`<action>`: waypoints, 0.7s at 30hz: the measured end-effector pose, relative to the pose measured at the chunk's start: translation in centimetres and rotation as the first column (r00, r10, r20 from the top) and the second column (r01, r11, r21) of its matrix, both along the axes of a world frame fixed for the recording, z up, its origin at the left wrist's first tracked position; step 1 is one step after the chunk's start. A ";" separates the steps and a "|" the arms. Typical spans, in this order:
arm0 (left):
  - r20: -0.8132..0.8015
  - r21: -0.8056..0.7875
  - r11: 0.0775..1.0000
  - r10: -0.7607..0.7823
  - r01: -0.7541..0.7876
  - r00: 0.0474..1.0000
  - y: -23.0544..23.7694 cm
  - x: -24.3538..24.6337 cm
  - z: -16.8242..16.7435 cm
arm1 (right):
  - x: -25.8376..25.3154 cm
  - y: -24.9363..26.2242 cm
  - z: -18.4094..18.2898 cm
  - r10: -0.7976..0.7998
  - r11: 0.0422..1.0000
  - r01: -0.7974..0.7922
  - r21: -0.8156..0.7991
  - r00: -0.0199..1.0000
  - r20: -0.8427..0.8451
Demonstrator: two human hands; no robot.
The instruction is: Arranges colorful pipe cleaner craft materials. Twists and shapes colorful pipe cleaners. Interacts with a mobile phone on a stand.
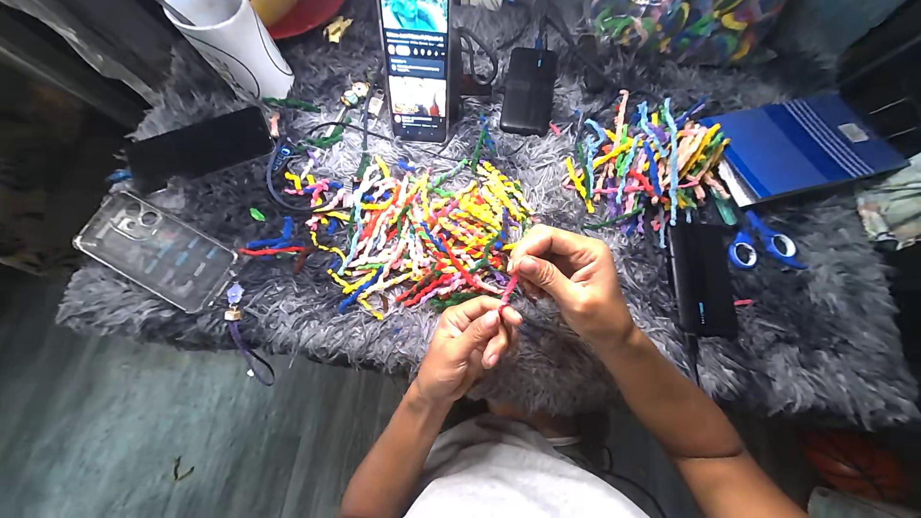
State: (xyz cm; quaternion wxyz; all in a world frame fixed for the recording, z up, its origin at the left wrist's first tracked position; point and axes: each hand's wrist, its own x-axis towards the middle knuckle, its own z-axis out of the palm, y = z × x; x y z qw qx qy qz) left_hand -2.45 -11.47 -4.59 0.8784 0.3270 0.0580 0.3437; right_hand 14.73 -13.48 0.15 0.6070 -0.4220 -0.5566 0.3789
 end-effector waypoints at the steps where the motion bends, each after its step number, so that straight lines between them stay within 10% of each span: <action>1: -0.060 0.065 0.996 0.064 -0.060 0.996 0.0 0.0 0.1 | 0.1 0.0 0.0 -0.007 1.000 0.007 0.006 1.000 0.003; 17: -0.279 0.787 0.560 0.697 -0.259 0.661 -0.4 -0.4 -0.2 | 0.0 0.1 0.2 -0.071 0.997 0.071 -0.020 0.997 -0.003; 21: -0.202 0.802 0.540 0.646 -0.254 0.736 -0.4 -0.4 0.1 | 0.1 0.2 -0.2 -0.039 0.999 0.037 -0.019 0.991 -0.130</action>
